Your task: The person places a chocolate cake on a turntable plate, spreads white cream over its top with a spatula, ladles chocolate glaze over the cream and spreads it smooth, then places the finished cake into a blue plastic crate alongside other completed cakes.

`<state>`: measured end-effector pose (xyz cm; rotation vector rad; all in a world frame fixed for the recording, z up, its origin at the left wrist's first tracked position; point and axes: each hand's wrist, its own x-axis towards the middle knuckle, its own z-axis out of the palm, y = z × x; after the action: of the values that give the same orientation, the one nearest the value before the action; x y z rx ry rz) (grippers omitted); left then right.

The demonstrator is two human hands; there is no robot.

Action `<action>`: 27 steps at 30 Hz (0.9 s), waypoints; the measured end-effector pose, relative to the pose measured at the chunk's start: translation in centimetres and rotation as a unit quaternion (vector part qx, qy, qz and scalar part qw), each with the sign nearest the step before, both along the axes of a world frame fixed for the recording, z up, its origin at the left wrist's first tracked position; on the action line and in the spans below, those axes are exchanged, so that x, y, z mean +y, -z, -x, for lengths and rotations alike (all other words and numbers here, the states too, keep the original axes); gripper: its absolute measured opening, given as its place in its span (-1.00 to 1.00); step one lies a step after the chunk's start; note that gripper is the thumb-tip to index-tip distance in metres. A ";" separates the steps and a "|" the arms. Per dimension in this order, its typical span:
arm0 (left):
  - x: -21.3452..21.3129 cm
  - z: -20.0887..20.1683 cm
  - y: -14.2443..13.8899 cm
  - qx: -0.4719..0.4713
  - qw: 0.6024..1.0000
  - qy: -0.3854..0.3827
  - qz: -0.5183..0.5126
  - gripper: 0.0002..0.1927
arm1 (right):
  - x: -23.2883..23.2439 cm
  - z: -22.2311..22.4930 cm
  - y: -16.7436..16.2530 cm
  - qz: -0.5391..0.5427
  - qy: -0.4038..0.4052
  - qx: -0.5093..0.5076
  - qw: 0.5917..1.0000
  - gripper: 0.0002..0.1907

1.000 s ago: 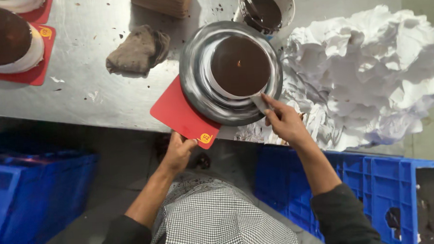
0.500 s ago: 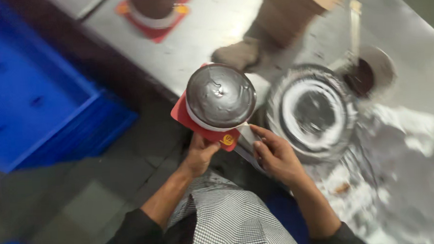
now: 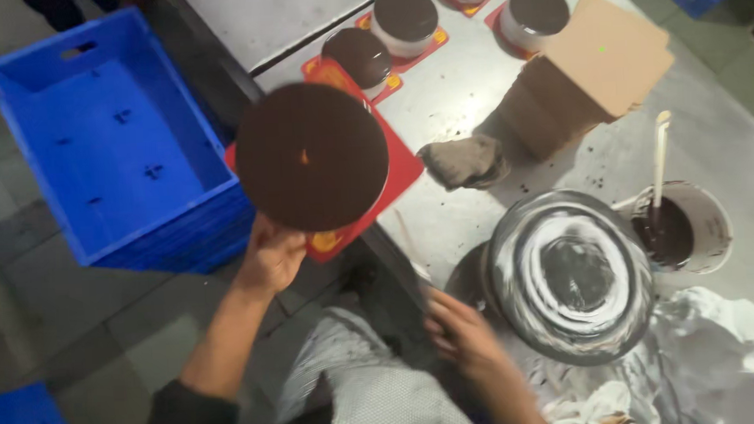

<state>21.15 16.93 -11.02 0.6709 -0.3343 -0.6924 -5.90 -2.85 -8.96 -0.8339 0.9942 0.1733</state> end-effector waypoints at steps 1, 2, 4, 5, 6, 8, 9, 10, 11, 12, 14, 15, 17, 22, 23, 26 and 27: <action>0.2 0.6 -0.3 0.005 1.000 0.012 -0.008 -0.26 | 1.2 -1.1 1.2 -0.047 0.022 -0.094 0.994 -0.39; 0.3 1.1 -0.5 0.009 1.000 0.019 -0.017 -0.27 | 2.3 -2.4 2.1 -0.094 0.038 -0.188 0.977 -0.37; 0.8 1.6 -0.4 0.035 0.998 0.028 -0.046 -0.31 | 3.3 -3.4 2.0 -0.255 -0.059 -0.359 0.896 -0.38; 1.2 1.3 -0.2 0.046 0.996 0.034 -0.062 -0.33 | 3.9 -4.8 1.8 -0.227 -0.032 -0.299 0.926 -0.38; 1.6 0.9 0.3 0.044 0.996 0.041 -0.061 -0.36 | 4.3 -5.6 1.2 -0.199 -0.003 -0.235 0.951 -0.38; 2.3 -1.0 1.4 0.042 0.996 0.056 -0.056 -0.42 | 3.9 -7.3 -0.1 -0.158 -0.025 -0.198 0.967 -0.37; 2.3 -2.6 2.1 0.046 0.995 0.044 -0.071 -0.41 | 3.6 -7.8 -0.7 -0.146 -0.071 -0.226 0.961 -0.36; 2.1 -4.4 2.7 0.051 0.995 0.032 -0.084 -0.40 | 3.1 -8.6 -1.0 -0.132 -0.118 -0.251 0.952 -0.36; 2.3 -6.1 3.2 0.059 0.993 0.024 -0.104 -0.39 | 2.8 -9.9 -1.1 -0.109 -0.094 -0.212 0.967 -0.36; 1.8 -8.4 3.6 0.051 0.994 0.012 -0.092 -0.49 | 2.3 -11.0 -1.0 -0.078 -0.071 -0.172 0.979 -0.36; 0.4 -13.8 3.9 0.033 0.996 -0.027 -0.072 -0.67 | 1.0 -13.8 -0.8 -0.031 -0.068 -0.149 0.986 -0.36; -0.4 -16.5 3.9 0.020 0.993 -0.053 -0.104 -0.56 | 0.6 -14.7 -0.9 -0.019 -0.077 -0.161 0.984 -0.36; -3.0 -23.4 3.2 -0.014 0.982 -0.111 -0.153 -0.34 | -0.4 -17.0 -0.9 0.012 -0.085 -0.171 0.982 -0.37; -9.7 -38.7 1.9 -0.064 0.974 -0.085 -0.200 -0.26 | -1.1 -20.2 0.5 0.068 -0.046 -0.131 0.988 -0.37; -11.3 -40.8 2.1 -0.064 0.967 -0.073 -0.236 -0.26 | -1.2 -20.3 1.3 0.092 -0.040 -0.135 0.986 -0.37; -17.0 -45.3 3.1 -0.079 0.959 -0.002 -0.274 -0.37 | -1.3 -19.9 4.0 0.117 0.023 -0.117 0.986 -0.36; -18.6 -46.2 3.4 -0.084 0.957 0.027 -0.276 -0.41 | -1.1 -19.5 4.7 0.096 0.072 -0.090 0.989 -0.35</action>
<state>67.33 -1.71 -14.43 1.2625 -0.3168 -0.7898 13.65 -3.96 -13.65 -0.9312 0.9065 -0.1211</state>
